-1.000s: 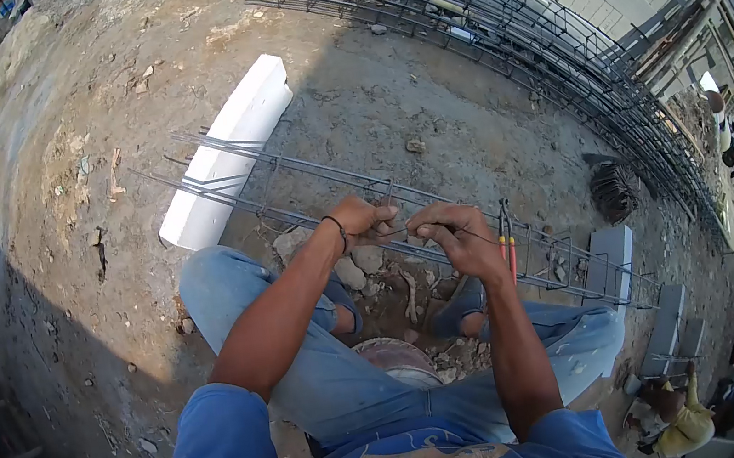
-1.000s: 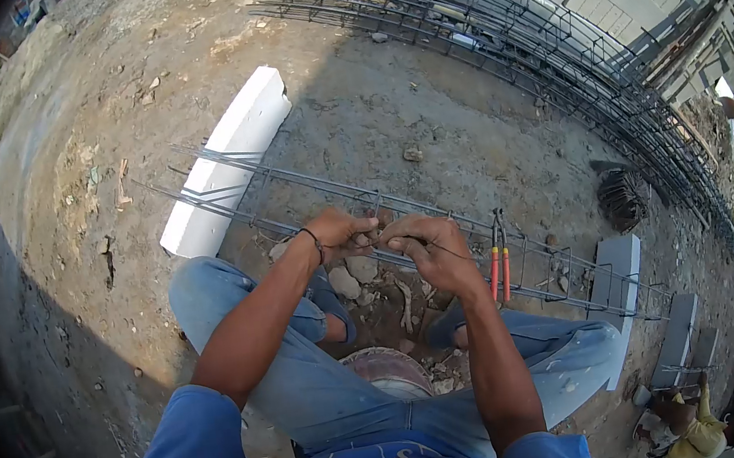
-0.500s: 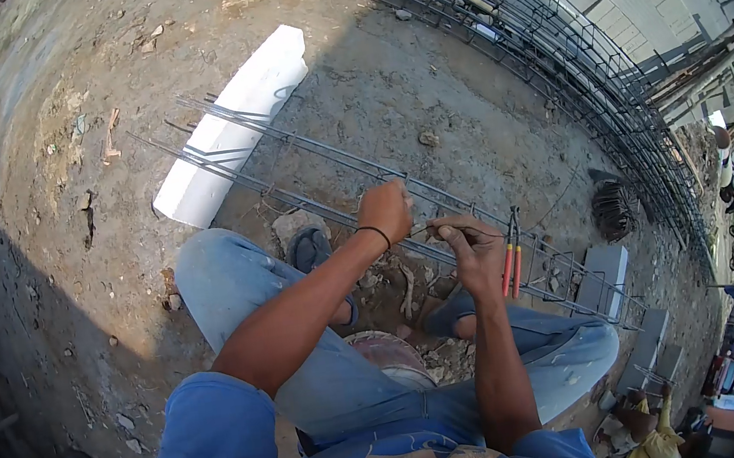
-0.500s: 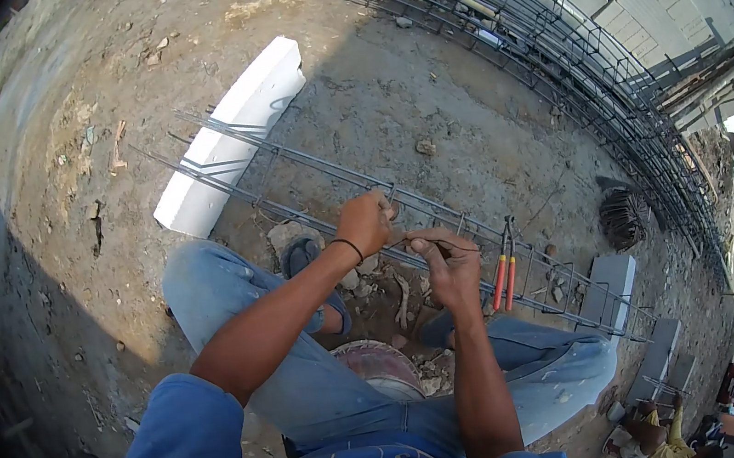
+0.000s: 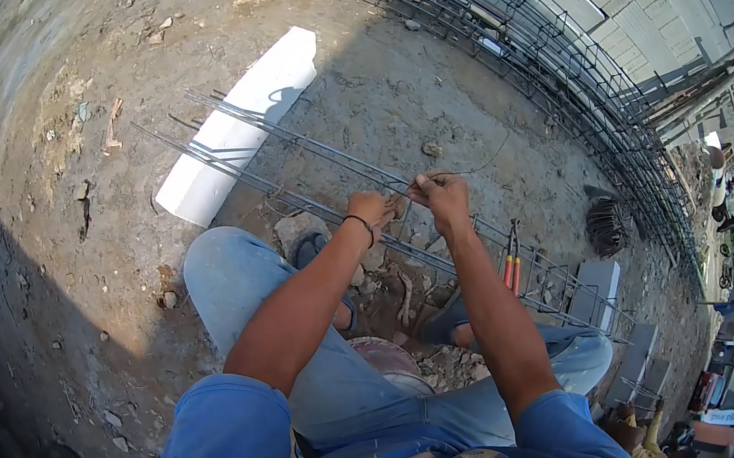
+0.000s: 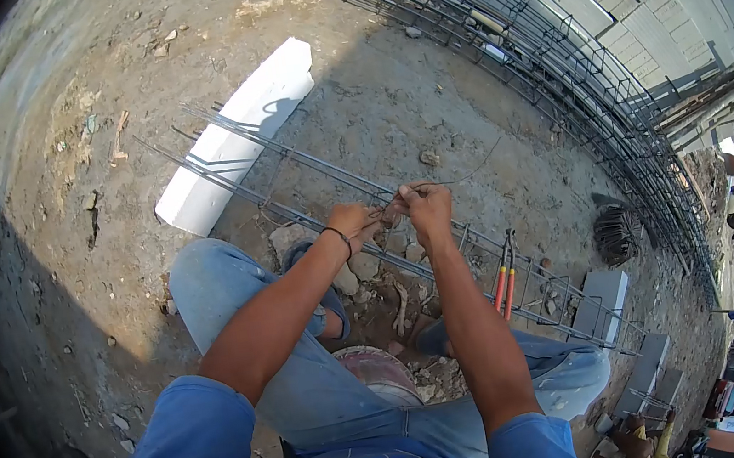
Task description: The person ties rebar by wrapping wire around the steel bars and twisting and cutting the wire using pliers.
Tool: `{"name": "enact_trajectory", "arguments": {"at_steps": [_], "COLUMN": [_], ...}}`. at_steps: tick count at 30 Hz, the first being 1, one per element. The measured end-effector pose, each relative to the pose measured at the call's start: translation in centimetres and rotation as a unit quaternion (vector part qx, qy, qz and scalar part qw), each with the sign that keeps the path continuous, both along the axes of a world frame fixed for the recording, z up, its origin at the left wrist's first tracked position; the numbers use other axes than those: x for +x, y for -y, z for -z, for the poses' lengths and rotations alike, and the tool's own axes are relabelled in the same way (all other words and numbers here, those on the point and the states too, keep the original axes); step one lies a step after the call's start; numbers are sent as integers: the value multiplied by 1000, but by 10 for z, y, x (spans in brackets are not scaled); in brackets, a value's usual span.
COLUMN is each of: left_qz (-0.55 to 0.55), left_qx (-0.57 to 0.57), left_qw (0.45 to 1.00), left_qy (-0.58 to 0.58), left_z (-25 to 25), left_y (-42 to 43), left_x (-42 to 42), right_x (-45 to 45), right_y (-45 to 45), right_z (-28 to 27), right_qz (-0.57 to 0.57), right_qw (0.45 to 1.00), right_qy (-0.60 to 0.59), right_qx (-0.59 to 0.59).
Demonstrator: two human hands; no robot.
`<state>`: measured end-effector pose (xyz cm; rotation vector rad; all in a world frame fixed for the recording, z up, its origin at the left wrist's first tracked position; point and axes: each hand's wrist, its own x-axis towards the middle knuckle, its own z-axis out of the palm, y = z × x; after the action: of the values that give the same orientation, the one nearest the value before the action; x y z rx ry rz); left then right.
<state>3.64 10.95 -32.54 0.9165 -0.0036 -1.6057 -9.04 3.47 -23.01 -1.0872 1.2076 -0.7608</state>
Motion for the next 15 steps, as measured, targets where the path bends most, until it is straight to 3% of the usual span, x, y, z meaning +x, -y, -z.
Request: {"name": "enact_trajectory", "arguments": {"at_steps": [2, 8, 11, 15], "left_qz": [-45, -34, -10, -38], "left_qx": [90, 128, 94, 133], "left_qw": [992, 988, 995, 990], "left_qy": [-79, -82, -23, -32], "left_z": [-30, -7, 0, -14], "left_y": [6, 38, 46, 47], "left_x": [5, -9, -19, -23], "right_x": [4, 1, 8, 18], "right_y": [7, -18, -43, -53], "right_z": [8, 11, 19, 22], "right_qz": [24, 124, 160, 206], "right_qw": [996, 960, 956, 947], "right_qy": [-73, -134, -149, -126], "right_qx": [-44, -212, -195, -214]}}
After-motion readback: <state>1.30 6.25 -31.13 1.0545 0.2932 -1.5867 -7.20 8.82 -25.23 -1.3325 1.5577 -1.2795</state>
